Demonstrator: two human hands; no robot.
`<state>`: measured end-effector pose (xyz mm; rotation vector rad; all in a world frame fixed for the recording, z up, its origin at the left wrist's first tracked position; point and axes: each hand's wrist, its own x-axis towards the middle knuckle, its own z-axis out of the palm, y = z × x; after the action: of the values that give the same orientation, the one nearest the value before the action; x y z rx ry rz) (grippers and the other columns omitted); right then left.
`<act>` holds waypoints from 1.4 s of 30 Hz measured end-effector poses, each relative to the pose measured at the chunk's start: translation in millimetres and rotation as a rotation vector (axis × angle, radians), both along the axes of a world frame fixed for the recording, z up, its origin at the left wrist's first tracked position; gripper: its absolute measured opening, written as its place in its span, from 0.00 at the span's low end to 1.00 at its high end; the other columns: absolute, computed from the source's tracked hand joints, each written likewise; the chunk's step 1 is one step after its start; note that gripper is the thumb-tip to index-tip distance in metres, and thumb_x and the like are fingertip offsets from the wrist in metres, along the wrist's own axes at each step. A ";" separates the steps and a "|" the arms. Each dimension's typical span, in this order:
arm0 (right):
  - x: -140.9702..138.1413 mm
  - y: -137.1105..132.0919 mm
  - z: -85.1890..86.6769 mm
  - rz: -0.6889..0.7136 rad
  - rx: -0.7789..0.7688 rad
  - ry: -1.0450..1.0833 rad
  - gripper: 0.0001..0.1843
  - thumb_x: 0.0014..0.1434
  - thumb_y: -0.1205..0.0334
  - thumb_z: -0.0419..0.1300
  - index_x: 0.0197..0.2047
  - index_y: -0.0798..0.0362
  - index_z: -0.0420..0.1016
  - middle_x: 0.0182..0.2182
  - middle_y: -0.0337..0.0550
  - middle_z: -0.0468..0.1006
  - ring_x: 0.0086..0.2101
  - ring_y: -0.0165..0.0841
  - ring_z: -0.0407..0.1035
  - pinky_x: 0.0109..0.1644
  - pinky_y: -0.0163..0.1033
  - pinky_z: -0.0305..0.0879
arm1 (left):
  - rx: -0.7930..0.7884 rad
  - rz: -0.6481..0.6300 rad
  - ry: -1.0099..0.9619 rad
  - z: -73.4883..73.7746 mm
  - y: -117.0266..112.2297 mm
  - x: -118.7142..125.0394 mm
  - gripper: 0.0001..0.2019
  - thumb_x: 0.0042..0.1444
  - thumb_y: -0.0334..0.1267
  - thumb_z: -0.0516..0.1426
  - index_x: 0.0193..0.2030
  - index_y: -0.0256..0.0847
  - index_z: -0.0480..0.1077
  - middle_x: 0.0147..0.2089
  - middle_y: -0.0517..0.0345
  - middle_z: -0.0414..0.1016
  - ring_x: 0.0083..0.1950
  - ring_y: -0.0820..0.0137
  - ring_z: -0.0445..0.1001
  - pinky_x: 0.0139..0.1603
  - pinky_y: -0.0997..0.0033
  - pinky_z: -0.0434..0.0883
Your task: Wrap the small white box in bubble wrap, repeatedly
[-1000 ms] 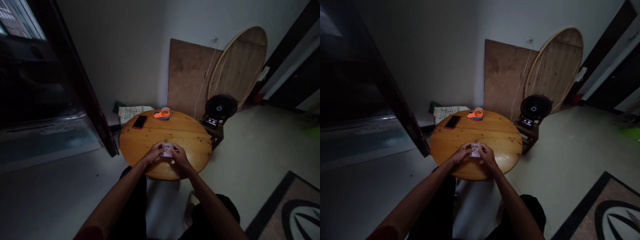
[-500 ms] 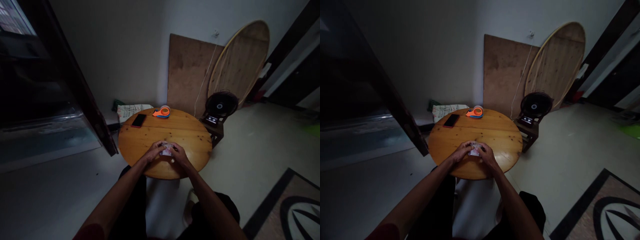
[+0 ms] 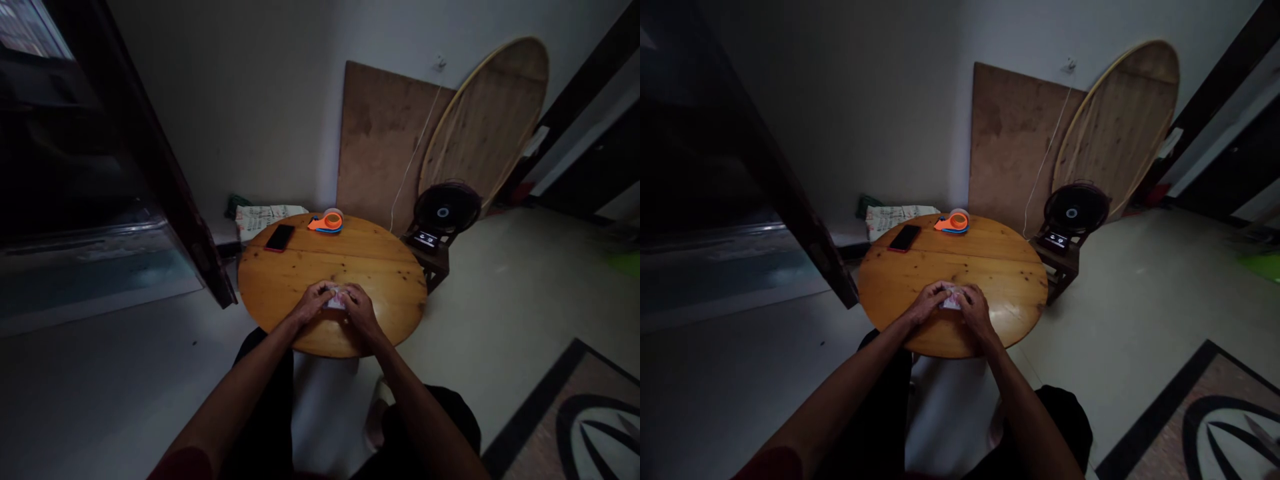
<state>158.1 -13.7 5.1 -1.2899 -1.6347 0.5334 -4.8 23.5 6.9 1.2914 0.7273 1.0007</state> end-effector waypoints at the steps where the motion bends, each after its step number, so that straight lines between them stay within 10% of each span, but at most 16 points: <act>1: -0.7 -0.7 2.2 -0.008 0.001 -0.026 0.12 0.60 0.57 0.55 0.39 0.51 0.77 0.39 0.46 0.76 0.42 0.37 0.69 0.48 0.42 0.66 | 0.012 0.005 0.008 -0.3 0.1 0.2 0.17 0.48 0.45 0.63 0.41 0.36 0.75 0.38 0.56 0.76 0.38 0.70 0.72 0.41 0.73 0.67; 31: -6.5 -6.0 7.5 -0.126 0.251 -0.512 0.16 0.65 0.63 0.50 0.47 0.52 0.78 0.44 0.46 0.80 0.44 0.37 0.73 0.52 0.42 0.68 | 0.170 0.063 0.035 -6.9 3.3 6.8 0.11 0.55 0.43 0.56 0.36 0.36 0.73 0.35 0.57 0.74 0.38 0.71 0.70 0.42 0.74 0.66; 42: 6.0 -16.8 -2.3 -0.083 0.358 -0.720 0.20 0.64 0.57 0.54 0.57 0.53 0.72 0.60 0.56 0.66 0.58 0.44 0.60 0.59 0.52 0.63 | 0.310 0.265 0.255 -21.8 9.5 13.5 0.14 0.58 0.39 0.52 0.45 0.37 0.75 0.47 0.49 0.78 0.51 0.63 0.73 0.58 0.61 0.67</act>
<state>164.1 -30.4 2.8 -1.3395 -2.1151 -0.3178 8.7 33.0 -14.9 1.6418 0.9860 1.2091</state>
